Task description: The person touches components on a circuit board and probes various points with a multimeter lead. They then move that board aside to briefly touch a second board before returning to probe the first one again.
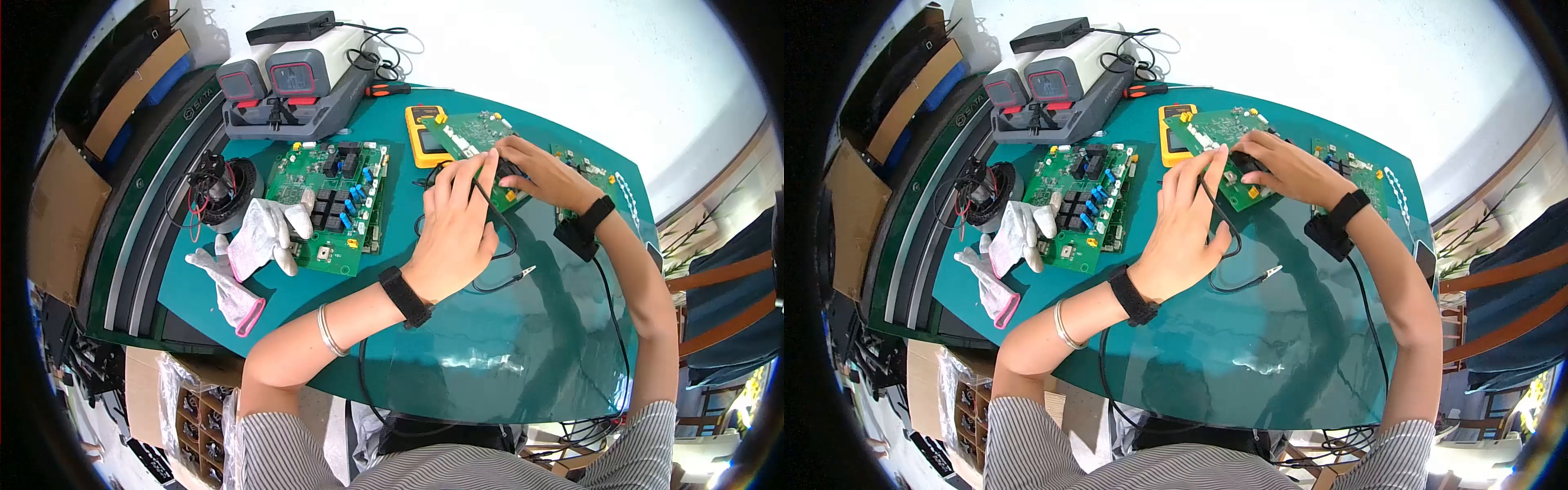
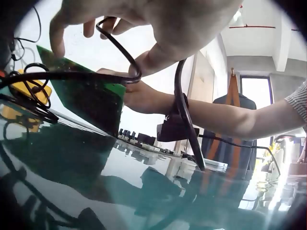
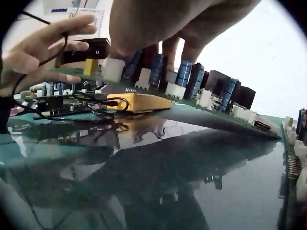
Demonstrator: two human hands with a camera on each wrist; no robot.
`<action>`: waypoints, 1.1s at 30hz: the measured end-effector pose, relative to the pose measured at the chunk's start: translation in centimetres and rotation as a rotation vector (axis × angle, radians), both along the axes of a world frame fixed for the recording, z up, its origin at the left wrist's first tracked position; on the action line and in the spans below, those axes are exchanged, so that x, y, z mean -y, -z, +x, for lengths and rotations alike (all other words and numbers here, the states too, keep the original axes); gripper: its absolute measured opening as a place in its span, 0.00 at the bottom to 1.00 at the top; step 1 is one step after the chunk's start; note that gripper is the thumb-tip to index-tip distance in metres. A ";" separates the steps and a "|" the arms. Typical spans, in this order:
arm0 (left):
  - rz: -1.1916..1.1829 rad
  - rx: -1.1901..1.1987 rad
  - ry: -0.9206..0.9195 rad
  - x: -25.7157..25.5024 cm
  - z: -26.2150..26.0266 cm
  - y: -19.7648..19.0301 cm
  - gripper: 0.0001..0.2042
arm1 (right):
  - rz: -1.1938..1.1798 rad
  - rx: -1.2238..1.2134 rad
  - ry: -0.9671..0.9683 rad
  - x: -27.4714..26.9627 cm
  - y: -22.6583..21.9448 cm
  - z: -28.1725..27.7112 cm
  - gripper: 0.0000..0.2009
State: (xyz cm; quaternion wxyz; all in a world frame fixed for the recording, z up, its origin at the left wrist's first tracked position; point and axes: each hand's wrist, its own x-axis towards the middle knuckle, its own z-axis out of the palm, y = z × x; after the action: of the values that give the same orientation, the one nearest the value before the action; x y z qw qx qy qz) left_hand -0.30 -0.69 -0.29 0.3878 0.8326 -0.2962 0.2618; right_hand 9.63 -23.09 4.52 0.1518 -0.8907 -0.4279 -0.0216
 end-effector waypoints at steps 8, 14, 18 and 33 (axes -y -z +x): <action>0.036 0.117 -0.119 -0.4 0.0 -0.9 0.44 | -0.094 0.173 -0.159 0.1 0.9 -2.8 0.28; -0.076 0.336 -0.108 -1.1 -0.3 -1.8 0.35 | -0.171 0.295 -0.346 -0.6 1.5 -5.4 0.29; -0.178 0.588 -0.059 -0.6 -1.6 -3.5 0.12 | -0.218 0.116 -0.342 -0.7 2.6 -6.6 0.28; -0.250 0.626 -0.011 -3.8 -1.1 -8.0 0.07 | -0.377 0.373 -0.533 2.4 1.6 -14.4 0.28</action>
State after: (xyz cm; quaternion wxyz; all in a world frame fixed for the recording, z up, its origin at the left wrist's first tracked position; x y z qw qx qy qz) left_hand -1.38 3.09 7.72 0.3757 0.6593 -0.3623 0.5412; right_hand -4.74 -25.49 2.93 -0.0951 -0.7412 -0.6613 -0.0642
